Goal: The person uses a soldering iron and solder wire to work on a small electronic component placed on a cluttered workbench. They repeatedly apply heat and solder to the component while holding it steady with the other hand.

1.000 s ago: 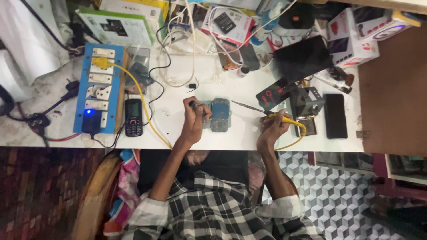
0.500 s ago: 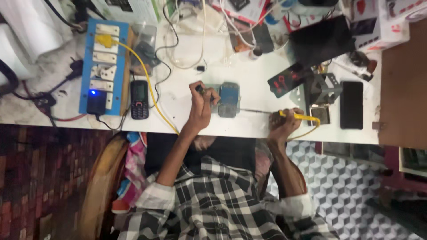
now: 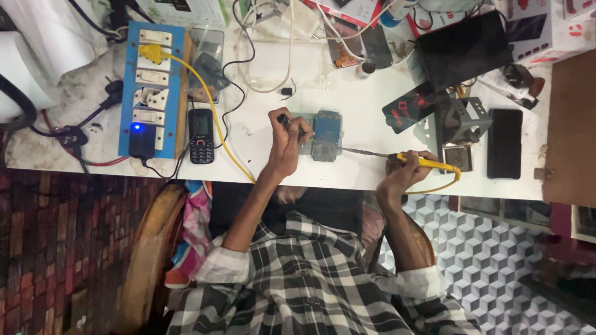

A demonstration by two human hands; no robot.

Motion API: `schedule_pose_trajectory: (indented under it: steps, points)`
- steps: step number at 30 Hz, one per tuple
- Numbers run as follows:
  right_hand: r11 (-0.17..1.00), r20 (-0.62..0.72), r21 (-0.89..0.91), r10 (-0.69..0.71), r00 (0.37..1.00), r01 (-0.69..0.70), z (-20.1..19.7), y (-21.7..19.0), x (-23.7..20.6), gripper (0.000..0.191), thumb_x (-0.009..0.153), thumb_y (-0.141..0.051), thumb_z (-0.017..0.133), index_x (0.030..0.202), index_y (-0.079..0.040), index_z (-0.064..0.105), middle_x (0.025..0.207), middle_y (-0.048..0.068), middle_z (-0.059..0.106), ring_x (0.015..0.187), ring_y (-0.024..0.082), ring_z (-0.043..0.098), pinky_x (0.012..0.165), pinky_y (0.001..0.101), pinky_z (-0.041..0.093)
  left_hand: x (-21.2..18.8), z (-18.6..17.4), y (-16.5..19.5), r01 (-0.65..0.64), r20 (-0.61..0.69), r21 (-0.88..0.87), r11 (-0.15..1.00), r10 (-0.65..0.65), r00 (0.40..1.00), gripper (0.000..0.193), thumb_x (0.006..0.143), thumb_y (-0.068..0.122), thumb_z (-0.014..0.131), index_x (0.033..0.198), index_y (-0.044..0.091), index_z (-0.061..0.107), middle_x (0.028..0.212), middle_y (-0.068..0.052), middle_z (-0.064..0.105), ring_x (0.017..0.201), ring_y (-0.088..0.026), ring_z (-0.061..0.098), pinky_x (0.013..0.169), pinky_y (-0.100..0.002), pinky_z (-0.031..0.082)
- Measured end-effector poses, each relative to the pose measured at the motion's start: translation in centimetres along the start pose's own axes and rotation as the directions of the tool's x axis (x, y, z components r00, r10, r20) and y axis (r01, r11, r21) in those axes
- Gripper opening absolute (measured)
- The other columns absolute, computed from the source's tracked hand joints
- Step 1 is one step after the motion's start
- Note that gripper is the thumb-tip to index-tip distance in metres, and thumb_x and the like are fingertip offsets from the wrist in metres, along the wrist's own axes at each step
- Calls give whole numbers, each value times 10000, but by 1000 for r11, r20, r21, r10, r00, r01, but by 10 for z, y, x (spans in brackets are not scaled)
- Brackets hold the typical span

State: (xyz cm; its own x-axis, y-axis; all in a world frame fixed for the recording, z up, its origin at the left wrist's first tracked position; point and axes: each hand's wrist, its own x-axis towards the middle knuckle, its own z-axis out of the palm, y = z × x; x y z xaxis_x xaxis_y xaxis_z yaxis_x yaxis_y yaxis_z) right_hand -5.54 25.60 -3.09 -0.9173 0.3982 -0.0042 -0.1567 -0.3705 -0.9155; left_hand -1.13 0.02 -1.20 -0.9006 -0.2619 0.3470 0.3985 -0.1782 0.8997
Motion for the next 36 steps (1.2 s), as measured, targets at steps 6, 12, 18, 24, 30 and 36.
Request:
schedule_pose_trajectory:
  steps: [6, 12, 18, 24, 30, 36]
  points:
    - [995, 66, -92, -42, 997, 48, -4, 3, -4, 200, 1051, -108, 556, 1185, -115, 409, 906, 30, 479, 743, 86, 489, 620, 241, 450, -5, -5, -1, 64, 2, 9, 998, -64, 998, 275, 1182, 385, 339, 1182, 131, 235, 825, -83, 526, 762, -140, 465, 766, -309, 434]
    - [994, 22, -108, 5, 1000, -3, -1, -1, -7, 246, 1026, -164, 570, 1194, -129, 394, 912, 38, 513, 721, 85, 518, 593, 228, 455, -10, -5, -5, 30, 158, 71, 997, -41, 987, 291, 1156, 398, 326, 1197, 128, 225, 830, -75, 522, 742, -133, 453, 706, -288, 412]
    - [993, -35, -121, 8, 999, -12, 0, -2, -8, 278, 1017, -202, 584, 1195, -130, 383, 863, 29, 500, 627, 85, 489, 514, 230, 420, -9, -6, -9, 16, 105, 61, 998, -22, 994, 276, 1197, 365, 314, 1208, 105, 220, 841, -89, 490, 772, -168, 427, 787, -335, 436]
    - [985, 1, -162, -51, 999, 50, -4, 4, -6, 293, 1024, -210, 606, 1207, -123, 393, 822, 32, 484, 606, 93, 486, 511, 238, 425, -9, -6, -4, 0, 84, 181, 984, -15, 996, 298, 1176, 369, 323, 1183, 94, 208, 776, -85, 526, 722, -158, 445, 755, -329, 439]
    - [991, -7, -124, -60, 998, 59, -8, 7, -5, 294, 1026, -168, 614, 1211, -102, 395, 948, 44, 495, 747, 92, 507, 604, 240, 459, -6, -4, 0, 11, 69, 200, 980, -26, 997, 317, 1172, 389, 328, 1181, 91, 221, 758, -82, 541, 697, -161, 444, 732, -327, 436]
    - [989, -7, -142, -52, 999, 50, -6, 5, -9, 305, 1017, -231, 613, 1200, -130, 391, 940, 31, 484, 714, 79, 497, 561, 215, 450, -6, -5, -1, 17, 84, 200, 980, -34, 996, 304, 1175, 384, 313, 1185, 94, 221, 759, -82, 546, 707, -163, 451, 743, -331, 447]
